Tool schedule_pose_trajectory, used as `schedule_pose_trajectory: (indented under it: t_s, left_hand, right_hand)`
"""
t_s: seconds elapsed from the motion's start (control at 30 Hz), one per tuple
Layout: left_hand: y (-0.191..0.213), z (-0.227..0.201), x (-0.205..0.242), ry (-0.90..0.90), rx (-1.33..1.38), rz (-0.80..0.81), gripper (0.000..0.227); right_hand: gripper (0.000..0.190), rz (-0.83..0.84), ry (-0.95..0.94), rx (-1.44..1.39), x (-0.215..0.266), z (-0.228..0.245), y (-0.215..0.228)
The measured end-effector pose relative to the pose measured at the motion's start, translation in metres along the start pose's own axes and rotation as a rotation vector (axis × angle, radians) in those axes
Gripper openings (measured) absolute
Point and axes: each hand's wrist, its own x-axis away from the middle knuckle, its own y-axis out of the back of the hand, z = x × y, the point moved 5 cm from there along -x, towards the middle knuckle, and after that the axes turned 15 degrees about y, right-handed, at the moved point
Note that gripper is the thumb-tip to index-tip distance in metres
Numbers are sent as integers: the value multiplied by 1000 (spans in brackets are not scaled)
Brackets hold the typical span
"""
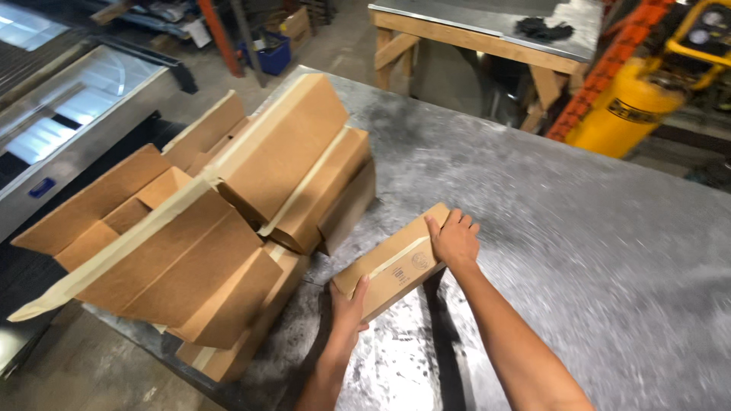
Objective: The person folds small cardboard boxes, places items like a blue bottle and small white boxes inside, and seals them using strips of tape.
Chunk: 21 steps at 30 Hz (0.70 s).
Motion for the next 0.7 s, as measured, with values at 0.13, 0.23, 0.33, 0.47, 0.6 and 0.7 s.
schedule_pose_trajectory:
  t_s: [0.13, 0.23, 0.33, 0.47, 0.6, 0.7]
  left_hand:
    - [-41, 22, -26, -126, -169, 48, 103]
    - [-66, 34, 2, -150, -364, 112, 114]
    - [-91, 54, 35, -173, -508, 190, 110]
    - [-113, 91, 64, -251, -700, 239, 101]
    - [-118, 120, 108, -260, -792, 312, 109]
    - [-124, 151, 75, -216, -828, 350, 107]
  right_hand:
    - [77, -87, -119, 62, 45, -72, 40]
    - [76, -148, -255, 50, 99, -129, 58]
    - [76, -211, -370, 24, 164, -167, 77]
    - [77, -249, -521, -31, 247, -206, 83]
    - [78, -271, -617, -46, 310, -239, 76]
    - [76, -283, -654, -60, 345, -248, 70]
